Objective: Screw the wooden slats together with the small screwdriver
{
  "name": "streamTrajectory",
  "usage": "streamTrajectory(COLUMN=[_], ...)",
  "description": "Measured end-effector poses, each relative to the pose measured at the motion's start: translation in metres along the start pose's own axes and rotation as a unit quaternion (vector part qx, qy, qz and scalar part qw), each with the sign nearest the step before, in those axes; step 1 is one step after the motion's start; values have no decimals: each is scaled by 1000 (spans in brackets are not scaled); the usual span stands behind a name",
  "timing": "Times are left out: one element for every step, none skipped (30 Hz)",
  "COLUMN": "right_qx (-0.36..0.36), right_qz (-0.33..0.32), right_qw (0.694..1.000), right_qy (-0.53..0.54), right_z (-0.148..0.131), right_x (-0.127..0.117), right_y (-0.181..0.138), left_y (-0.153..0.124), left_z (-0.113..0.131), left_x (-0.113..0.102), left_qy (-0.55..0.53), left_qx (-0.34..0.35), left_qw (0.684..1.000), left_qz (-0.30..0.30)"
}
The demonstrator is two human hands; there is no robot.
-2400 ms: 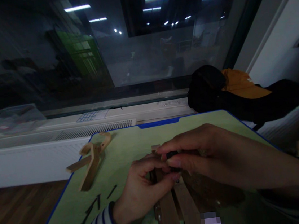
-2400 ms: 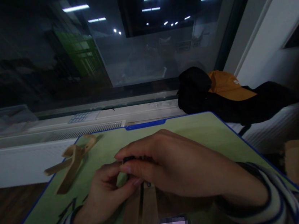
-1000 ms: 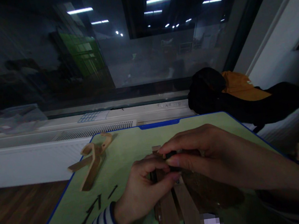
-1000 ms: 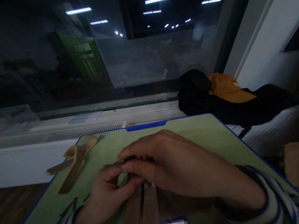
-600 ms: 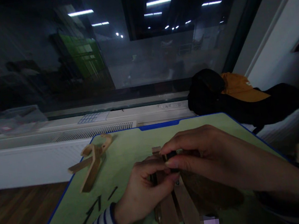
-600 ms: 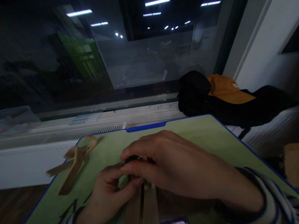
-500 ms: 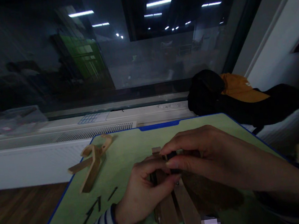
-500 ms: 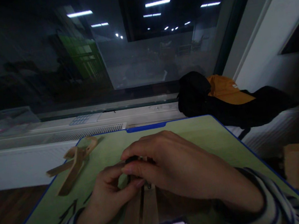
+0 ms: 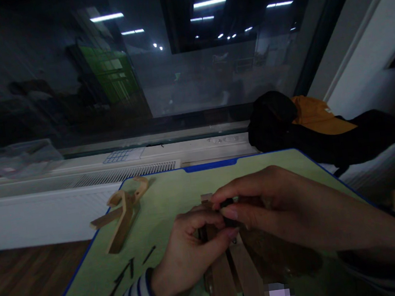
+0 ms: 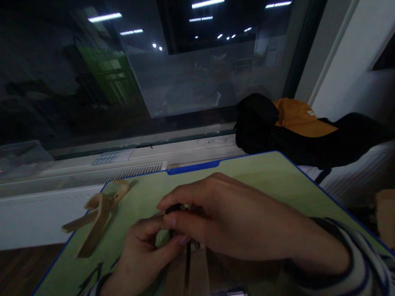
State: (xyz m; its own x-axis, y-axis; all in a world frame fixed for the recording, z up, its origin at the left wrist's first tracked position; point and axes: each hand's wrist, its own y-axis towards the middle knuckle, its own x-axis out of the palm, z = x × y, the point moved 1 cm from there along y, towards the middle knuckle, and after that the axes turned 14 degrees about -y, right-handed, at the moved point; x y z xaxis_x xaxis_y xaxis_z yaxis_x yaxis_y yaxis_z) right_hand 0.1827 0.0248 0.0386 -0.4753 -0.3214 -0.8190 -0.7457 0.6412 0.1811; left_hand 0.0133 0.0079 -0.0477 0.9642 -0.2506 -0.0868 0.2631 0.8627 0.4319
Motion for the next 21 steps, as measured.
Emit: streamTrajectory(right_qx=[-2, -4, -4, -5, -5, -8, -9, -9, -10, -9, -7, -6, -6, -8, -10, -12, -14, -14, -14, -14, -14], right_qz=[2, 3, 6, 9, 11, 14, 15, 16, 15, 14, 12, 11, 11, 14, 17, 20, 20, 20, 18, 18, 18], right_qw=[1000, 1000, 1000, 1000, 1000, 1000, 999, 999, 999, 999, 999, 999, 999, 999, 999, 999, 999, 999, 999, 999, 999], right_qy=[-4, -8, -12, -16, -19, -22, -27, -31, -32, -33, -32, -31, -32, -33, -35, -36, -36, -35, -34, -33, -35], right_z=[0, 0, 1, 1, 1, 1, 1, 1, 1, 1, 0, 0, 0, 0, 0, 0, 1, 1, 1, 1, 1], right_x=[0, 1, 1, 2, 2, 2, 3, 3, 3, 3, 3, 3, 3, 3, 3, 4, 4, 4, 4, 4, 3], right_y=[0, 1, 1, 1, 2, 2, 2, 3, 3, 3, 3, 3, 3, 3, 3, 3, 3, 3, 3, 3, 3], left_y=[0, 0, 0, 0, 0, 1, 1, 1, 1, 1, 1, 1, 1, 1, 1, 1, 1, 1, 1, 1, 1], left_z=[0, 0, 0, 0, -1, -1, -1, -1, -1, -1, -1, -1, 0, 0, 1, 1, 1, 1, 1, 1, 0], left_x=[0, 0, -1, -1, -1, -2, -2, -2, -2, -2, -2, -2, -2, -2, -2, -2, -2, -2, -2, -1, -1], left_qy=[4, 10, 16, 21, 23, 24, 23, 22, 20, 17, 14, 13, 13, 13, 14, 15, 14, 13, 11, 11, 12], left_qx=[-3, -5, -8, -11, -15, -18, -19, -19, -20, -20, -21, -22, -23, -23, -23, -23, -24, -24, -22, -19, -16], left_qw=[1000, 1000, 1000, 1000, 999, 999, 999, 999, 999, 999, 999, 999, 999, 999, 999, 999, 999, 999, 999, 1000, 1000], left_qz=[-3, -5, -7, -10, -15, -20, -25, -31, -36, -40, -43, -46, -47, -46, -44, -42, -37, -32, -25, -14, -3])
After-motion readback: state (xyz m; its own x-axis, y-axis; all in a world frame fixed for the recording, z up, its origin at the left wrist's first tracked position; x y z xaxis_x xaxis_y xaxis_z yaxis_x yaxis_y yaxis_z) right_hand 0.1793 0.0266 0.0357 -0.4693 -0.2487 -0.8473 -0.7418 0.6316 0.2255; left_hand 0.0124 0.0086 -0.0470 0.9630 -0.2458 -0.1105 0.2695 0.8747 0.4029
